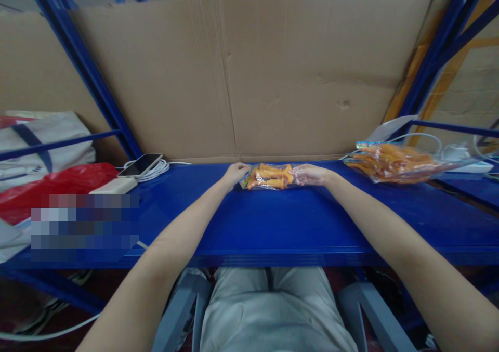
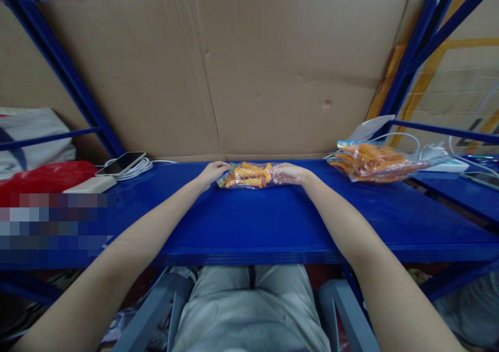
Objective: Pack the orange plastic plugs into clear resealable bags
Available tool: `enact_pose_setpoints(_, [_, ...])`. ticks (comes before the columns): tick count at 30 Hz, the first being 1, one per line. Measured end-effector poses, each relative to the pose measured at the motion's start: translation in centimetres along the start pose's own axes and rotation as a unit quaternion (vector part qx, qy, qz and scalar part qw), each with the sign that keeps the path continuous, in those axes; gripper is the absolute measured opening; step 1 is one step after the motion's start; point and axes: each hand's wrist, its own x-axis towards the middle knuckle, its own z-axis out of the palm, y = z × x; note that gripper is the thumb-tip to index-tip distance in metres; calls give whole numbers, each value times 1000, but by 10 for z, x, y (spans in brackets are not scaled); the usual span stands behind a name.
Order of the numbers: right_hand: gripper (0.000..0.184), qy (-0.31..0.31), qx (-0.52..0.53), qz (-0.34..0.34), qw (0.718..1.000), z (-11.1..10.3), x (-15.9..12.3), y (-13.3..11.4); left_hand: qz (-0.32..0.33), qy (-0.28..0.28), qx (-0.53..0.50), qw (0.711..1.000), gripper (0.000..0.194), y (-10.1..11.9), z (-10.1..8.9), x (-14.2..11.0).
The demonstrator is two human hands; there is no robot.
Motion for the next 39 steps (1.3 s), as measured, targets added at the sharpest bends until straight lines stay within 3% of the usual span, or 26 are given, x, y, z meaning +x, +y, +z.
enact_pose_setpoints(17, [16, -44, -64, 6, 997, -7, 11, 9, 35, -6, 44, 998, 29, -9, 3, 5])
enact_pose_setpoints(23, [14, -15, -53, 14, 998, -4, 13, 9, 226, -20, 180, 957, 18, -8, -4, 9])
enact_pose_setpoints(25, [14, -12, -49, 17, 999, -2, 13, 9, 258, -45, 202, 944, 15, -7, -3, 8])
enact_pose_setpoints(31, [14, -7, -45, 21, 999, 1, 10, 7, 261, -40, 234, 936, 3, -1, 3, 1])
enact_pose_setpoints(39, [11, -8, -45, 10, 999, 4, 7, 4, 261, -15, 229, 938, 12, 8, 9, -9])
